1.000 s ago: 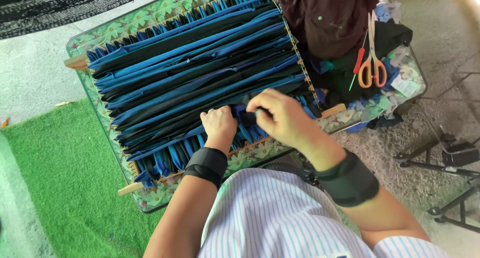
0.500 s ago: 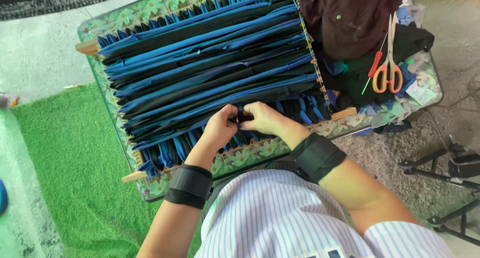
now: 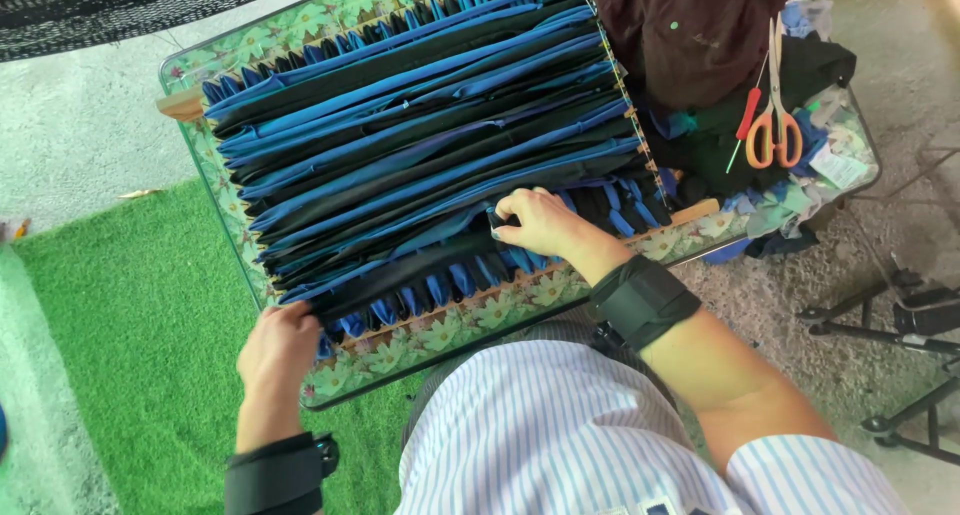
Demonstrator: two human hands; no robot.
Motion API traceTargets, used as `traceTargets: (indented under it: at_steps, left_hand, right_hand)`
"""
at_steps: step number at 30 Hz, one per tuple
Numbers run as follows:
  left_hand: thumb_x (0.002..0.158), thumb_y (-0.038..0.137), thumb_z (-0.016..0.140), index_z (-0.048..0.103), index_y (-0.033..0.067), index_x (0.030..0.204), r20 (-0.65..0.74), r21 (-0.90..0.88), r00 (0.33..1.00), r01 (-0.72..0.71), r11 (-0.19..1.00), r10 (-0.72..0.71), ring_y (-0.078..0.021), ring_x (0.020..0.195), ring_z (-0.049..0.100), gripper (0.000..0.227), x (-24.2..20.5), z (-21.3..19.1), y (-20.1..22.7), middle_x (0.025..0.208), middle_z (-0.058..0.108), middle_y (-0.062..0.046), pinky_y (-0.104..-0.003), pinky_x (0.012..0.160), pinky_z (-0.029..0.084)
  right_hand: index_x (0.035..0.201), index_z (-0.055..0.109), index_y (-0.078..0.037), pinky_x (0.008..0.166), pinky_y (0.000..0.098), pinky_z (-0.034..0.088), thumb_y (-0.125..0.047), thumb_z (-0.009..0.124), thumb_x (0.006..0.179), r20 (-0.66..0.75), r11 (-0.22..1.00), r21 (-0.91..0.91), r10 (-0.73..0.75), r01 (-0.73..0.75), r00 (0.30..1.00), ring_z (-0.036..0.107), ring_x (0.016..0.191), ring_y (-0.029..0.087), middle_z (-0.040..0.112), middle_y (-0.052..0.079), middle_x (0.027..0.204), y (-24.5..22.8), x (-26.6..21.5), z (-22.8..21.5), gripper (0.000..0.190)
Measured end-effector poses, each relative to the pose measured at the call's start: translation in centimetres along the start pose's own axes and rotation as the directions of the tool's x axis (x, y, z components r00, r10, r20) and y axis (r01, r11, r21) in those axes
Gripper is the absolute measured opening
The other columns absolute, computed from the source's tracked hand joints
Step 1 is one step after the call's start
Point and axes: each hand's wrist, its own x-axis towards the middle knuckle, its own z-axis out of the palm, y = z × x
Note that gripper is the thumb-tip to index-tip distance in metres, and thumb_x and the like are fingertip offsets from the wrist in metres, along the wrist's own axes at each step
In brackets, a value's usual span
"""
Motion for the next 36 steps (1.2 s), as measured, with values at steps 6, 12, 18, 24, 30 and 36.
traceTargets:
  at_steps: [6,12,18,24,30,36]
  left_hand:
    - [0.091,0.036,0.054,0.074,0.0293,0.119,-0.01,-0.044,0.999,0.037,0.998,-0.038,-0.0288,0.115,0.064,0.035,1.3,1.2,-3.7,0.122,0.065,-0.003,-0.045,0.094,0.051]
    - [0.091,0.021,0.058,0.071,0.0115,0.116,0.015,-0.356,0.977,-0.193,0.914,0.212,-0.0241,0.11,0.065,0.031,4.2,2.9,-5.5,0.115,0.066,-0.005,-0.036,0.093,0.05]
    - [0.081,-0.008,0.05,0.06,-0.0066,0.109,-0.437,-0.653,0.553,-0.738,0.174,0.709,-0.0186,0.109,0.058,0.031,-0.9,-5.6,6.5,0.113,0.06,-0.009,-0.027,0.099,0.045]
    - [0.1,0.001,0.057,0.059,0.002,0.112,-0.385,-0.922,0.678,-0.251,-0.295,0.626,-0.0107,0.102,0.057,0.012,-1.6,-4.3,18.4,0.108,0.06,-0.003,-0.024,0.092,0.047]
    - [0.091,0.018,0.063,0.069,0.0097,0.082,-0.072,-0.54,0.6,-0.695,0.475,0.797,-0.0227,0.083,0.068,0.014,1.6,5.5,20.0,0.076,0.071,-0.004,-0.041,0.076,0.051]
    - [0.083,0.026,0.067,0.074,0.016,0.079,-0.129,0.188,0.672,-0.705,0.683,0.729,-0.0304,0.091,0.068,0.013,4.2,9.6,19.1,0.075,0.073,-0.007,-0.048,0.079,0.045]
  right_hand:
    - [0.104,0.078,-0.017,0.09,0.0467,0.05,-0.024,0.075,0.079,0.005,0.993,-0.114,-0.039,0.039,0.999,0.062,0.108,0.035,0.066,0.013,0.106,-0.9,-0.3,0.8,0.026]
    - [0.095,0.08,-0.016,0.084,0.047,0.052,-0.023,0.076,0.082,-0.125,0.968,-0.249,-0.004,-0.027,0.992,0.065,0.099,0.035,0.067,0.012,0.1,-3.1,-1.4,1.3,0.016]
    - [0.125,0.059,-0.006,0.091,0.0362,0.058,-0.018,0.083,0.085,-0.285,0.888,0.227,-0.331,0.399,0.9,0.072,0.104,0.023,0.07,0.008,0.11,-17.1,-4.8,-5.2,0.048]
    - [0.137,0.043,0.0,0.094,0.0405,0.053,0.002,0.067,0.092,-0.499,0.816,0.189,-0.399,0.546,0.769,0.062,0.112,0.026,0.057,0.019,0.127,-18.9,-6.4,-7.8,0.051]
    - [0.121,0.05,-0.004,0.064,0.02,0.05,0.002,0.061,0.104,-0.534,0.736,0.582,0.024,0.346,0.845,0.058,0.073,0.004,0.065,0.003,0.094,-10.9,-8.9,-10.4,0.021]
    - [0.107,0.06,-0.003,0.062,0.0218,0.042,0.002,0.066,0.099,-0.557,0.853,0.455,0.049,0.255,0.829,0.053,0.071,0.004,0.058,0.001,0.085,-9.5,-10.0,-11.9,0.011]
